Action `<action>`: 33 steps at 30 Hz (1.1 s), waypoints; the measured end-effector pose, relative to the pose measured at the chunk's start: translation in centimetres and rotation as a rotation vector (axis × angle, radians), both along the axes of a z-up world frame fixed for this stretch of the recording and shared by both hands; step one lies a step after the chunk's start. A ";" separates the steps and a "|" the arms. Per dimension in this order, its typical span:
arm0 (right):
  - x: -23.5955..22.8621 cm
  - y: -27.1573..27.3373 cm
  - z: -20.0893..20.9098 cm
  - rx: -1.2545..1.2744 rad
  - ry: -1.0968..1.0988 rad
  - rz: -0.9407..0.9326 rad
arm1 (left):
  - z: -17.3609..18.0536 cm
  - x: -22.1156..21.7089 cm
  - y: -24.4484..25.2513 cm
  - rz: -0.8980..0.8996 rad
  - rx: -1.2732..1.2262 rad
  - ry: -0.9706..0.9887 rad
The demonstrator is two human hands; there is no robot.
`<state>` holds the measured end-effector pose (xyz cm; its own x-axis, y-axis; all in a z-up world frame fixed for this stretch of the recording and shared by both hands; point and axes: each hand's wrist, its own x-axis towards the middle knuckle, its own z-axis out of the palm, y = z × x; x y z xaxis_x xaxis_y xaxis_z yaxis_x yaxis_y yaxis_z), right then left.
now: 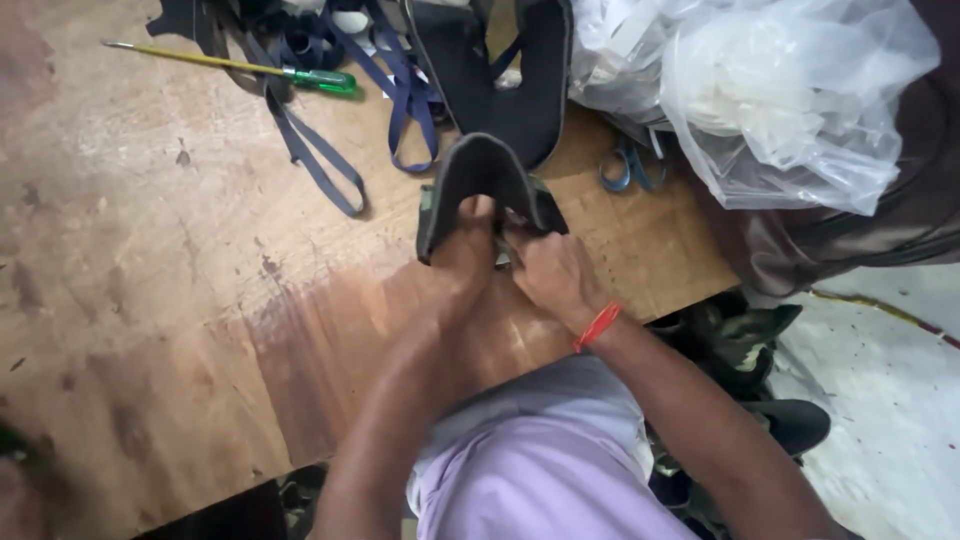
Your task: Manually assemble and inspect the upper components of camouflage patterned shoes on a workbench.
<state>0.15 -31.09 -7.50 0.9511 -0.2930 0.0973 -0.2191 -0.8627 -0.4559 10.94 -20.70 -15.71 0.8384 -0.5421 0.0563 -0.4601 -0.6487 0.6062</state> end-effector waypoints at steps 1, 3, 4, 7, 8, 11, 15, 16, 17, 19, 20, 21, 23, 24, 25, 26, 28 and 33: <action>0.3 -0.4 -0.1 -0.021 0.002 0.030 | 2.2 -0.1 0.2 -0.125 0.147 -0.281; 0.2 -0.5 -1.7 -0.106 -0.013 0.074 | 2.7 0.6 1.7 -0.256 0.101 -0.252; -0.1 -0.5 -2.5 -0.188 -0.027 0.117 | 2.9 0.7 2.6 -0.388 0.055 -0.220; 0.3 -0.2 -2.7 -0.322 0.155 0.025 | 2.6 -0.2 4.2 -0.487 0.208 -0.491; 0.1 -0.4 -3.4 -0.321 0.156 0.025 | 3.4 -0.3 4.8 -0.487 0.209 -0.490; 0.1 -0.6 -4.7 -0.319 -0.009 0.136 | 4.4 -1.0 6.4 -0.594 0.312 -0.908; 0.0 -0.3 -3.5 -0.342 0.097 0.138 | 2.7 -1.4 6.4 -0.492 0.239 -0.782; 0.0 -0.1 -2.8 -0.328 0.064 0.128 | 2.5 -1.3 6.4 -0.485 0.135 -0.680; 0.0 0.0 -2.6 -0.328 0.061 0.132 | 2.1 -1.3 6.3 -0.481 0.137 -0.683; -0.2 0.1 -2.2 -0.334 0.045 0.117 | 1.3 -1.2 6.0 -0.438 0.090 -0.563; -0.1 0.2 -1.9 -0.335 0.043 0.120 | 1.0 -1.4 5.9 -0.435 0.090 -0.565; -0.1 0.3 -1.5 -0.320 -0.015 0.122 | 0.8 -1.4 5.8 -0.415 0.103 -0.565; -0.2 0.2 -1.1 -0.306 -0.072 0.119 | 0.7 -1.5 5.4 -0.400 0.114 -0.567; -0.3 0.1 -1.2 -0.287 -0.112 0.133 | 0.9 -1.6 5.2 -0.370 0.096 -0.498; -0.4 0.0 -1.3 -0.266 -0.152 0.147 | 1.1 -1.7 5.1 -0.339 0.080 -0.428; -0.3 -0.1 -1.3 -0.266 -0.153 0.141 | 3.5 -1.7 4.5 -0.344 0.079 -0.430; -0.2 -0.5 -1.5 -0.260 0.216 0.126 | 8.2 -1.8 3.3 0.009 0.008 0.368; -0.3 -0.4 0.0 -0.163 0.059 0.111 | 8.6 -2.3 2.9 -0.066 -0.133 0.244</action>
<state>-0.18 -31.45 -7.54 0.9821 -0.1713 0.0785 -0.1409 -0.9442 -0.2977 8.68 -17.83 -7.07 0.7993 -0.5970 -0.0685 -0.3284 -0.5295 0.7822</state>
